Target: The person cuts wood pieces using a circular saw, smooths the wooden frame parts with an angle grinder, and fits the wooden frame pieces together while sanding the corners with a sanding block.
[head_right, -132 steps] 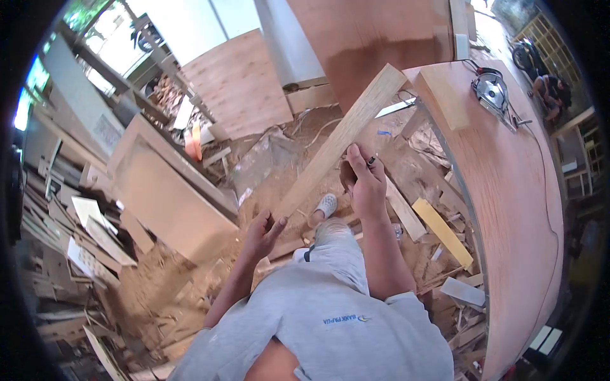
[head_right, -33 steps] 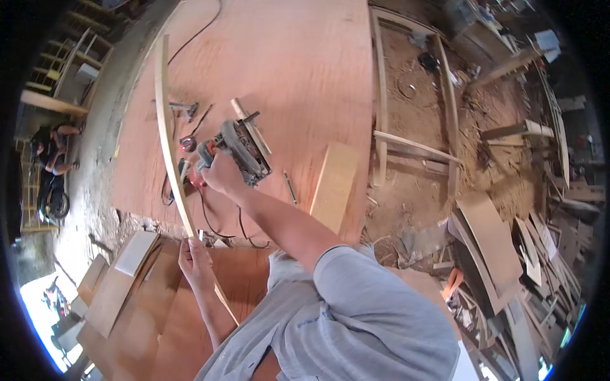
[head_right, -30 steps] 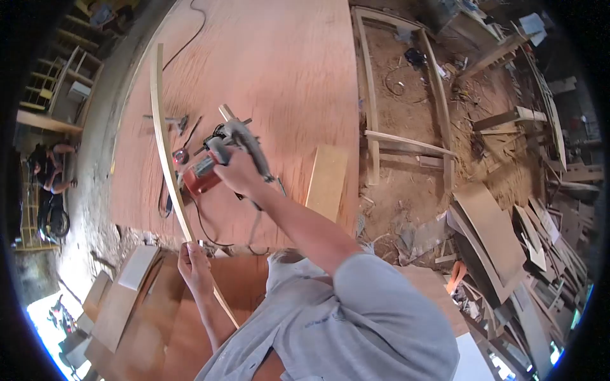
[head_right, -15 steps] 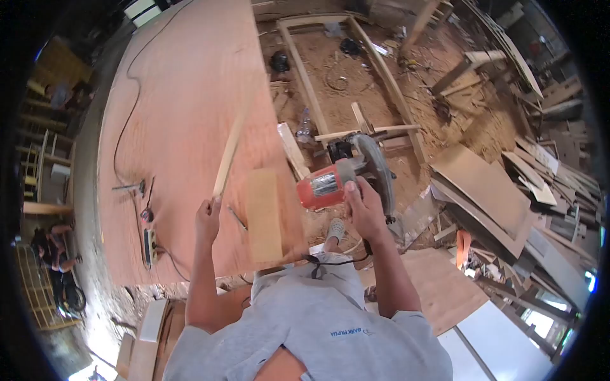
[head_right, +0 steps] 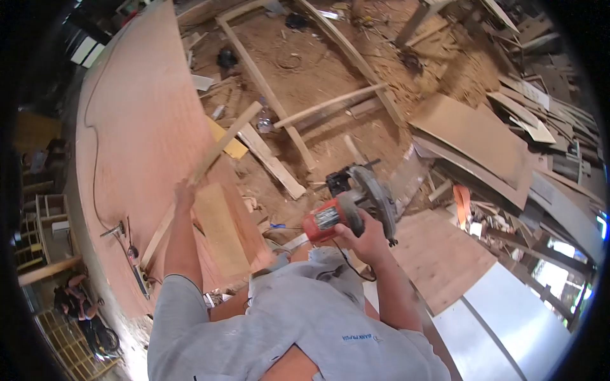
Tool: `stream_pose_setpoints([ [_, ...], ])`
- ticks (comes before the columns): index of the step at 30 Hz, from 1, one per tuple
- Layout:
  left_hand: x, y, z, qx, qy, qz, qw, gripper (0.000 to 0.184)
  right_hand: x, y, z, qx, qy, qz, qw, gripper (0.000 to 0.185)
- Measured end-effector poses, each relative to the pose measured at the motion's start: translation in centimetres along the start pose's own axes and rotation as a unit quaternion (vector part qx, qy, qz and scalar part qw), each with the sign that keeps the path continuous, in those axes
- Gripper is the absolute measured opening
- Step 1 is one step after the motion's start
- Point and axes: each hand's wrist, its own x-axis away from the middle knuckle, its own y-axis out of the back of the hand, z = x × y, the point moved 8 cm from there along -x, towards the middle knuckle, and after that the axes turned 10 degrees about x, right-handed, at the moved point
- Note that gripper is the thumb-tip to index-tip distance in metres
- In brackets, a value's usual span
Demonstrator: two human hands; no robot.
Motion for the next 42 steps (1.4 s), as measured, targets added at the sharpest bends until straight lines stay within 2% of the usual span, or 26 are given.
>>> stream_pose_setpoints([
  [1, 0.2, -0.4, 0.2, -0.012, 0.023, 0.011, 1.000, 0.051, 0.3, 0.0, -0.2, -0.003, -0.031, 0.026, 0.999, 0.069],
  [4, 1.9, 1.6, -3.3, -0.101, -0.113, -0.209, 0.966, 0.039, 0.6, -0.3, -0.3, 0.015, 0.031, 0.022, 0.999, 0.069],
  [6, 4.1, 2.2, -11.2, 0.054, -0.095, -0.034, 0.993, 0.038, 1.1, -0.2, 1.4, 0.036, 0.017, 0.061, 0.997, 0.065],
  [7, 5.6, 2.7, -15.4, 0.128, -0.065, 0.048, 0.988, 0.038, 1.0, -0.4, 2.0, 0.049, 0.022, 0.073, 0.996, 0.064],
  [9, 10.4, -1.1, -19.7, 0.190, -0.128, 0.119, 0.966, 0.034, 1.0, -1.5, 3.5, 0.056, 0.035, 0.101, 0.993, 0.062],
  [10, 13.7, -1.3, -22.6, 0.193, -0.209, 0.091, 0.954, 0.036, 1.0, -2.3, 4.3, 0.052, 0.042, 0.116, 0.991, 0.061],
  [11, 16.8, -0.3, -26.4, 0.248, -0.244, 0.124, 0.929, 0.040, 1.0, -2.9, 4.9, 0.049, 0.050, 0.132, 0.989, 0.060],
  [12, 19.0, -0.5, -28.7, 0.202, -0.216, 0.180, 0.938, 0.044, 0.8, -3.7, 5.3, 0.053, 0.078, 0.139, 0.986, 0.060],
  [14, 22.1, -1.0, -31.2, 0.245, -0.322, 0.136, 0.904, 0.040, 0.6, -4.9, 5.9, 0.062, 0.131, 0.147, 0.978, 0.059],
  [17, 23.9, -0.7, -30.7, 0.214, -0.261, 0.111, 0.935, 0.032, 0.7, -6.8, 7.6, 0.089, 0.120, 0.210, 0.966, 0.060],
  [20, 23.7, -0.3, -28.6, 0.163, -0.249, 0.139, 0.945, 0.026, 0.9, -8.1, 9.7, 0.115, 0.129, 0.238, 0.956, 0.060],
  [23, 24.9, 1.6, -27.8, 0.101, -0.294, 0.073, 0.948, 0.019, 0.9, -9.6, 11.4, 0.200, 0.157, 0.257, 0.933, 0.060],
  [27, 25.3, 0.3, -25.7, 0.025, -0.338, 0.072, 0.938, 0.012, 0.8, -11.1, 12.3, 0.268, 0.190, 0.281, 0.902, 0.064],
  [30, 25.6, 0.4, -24.9, 0.022, -0.328, 0.055, 0.943, 0.011, 1.0, -11.8, 13.7, 0.289, 0.207, 0.286, 0.890, 0.066],
  [33, 25.6, 0.5, -24.2, 0.080, -0.261, 0.063, 0.960, 0.021, 0.9, -12.4, 14.1, 0.308, 0.227, 0.282, 0.880, 0.067],
  [36, 25.9, 0.3, -23.7, 0.125, -0.151, 0.054, 0.979, 0.032, 0.7, -12.9, 14.2, 0.296, 0.245, 0.288, 0.877, 0.066],
  [39, 26.2, -0.3, -23.1, 0.255, 0.090, 0.064, 0.961, 0.039, 0.7, -13.1, 14.2, 0.272, 0.191, 0.304, 0.893, 0.065],
  [42, 26.3, 0.2, -23.0, 0.292, 0.093, 0.044, 0.951, 0.038, 0.5, -13.0, 14.0, 0.291, 0.221, 0.266, 0.892, 0.058],
])
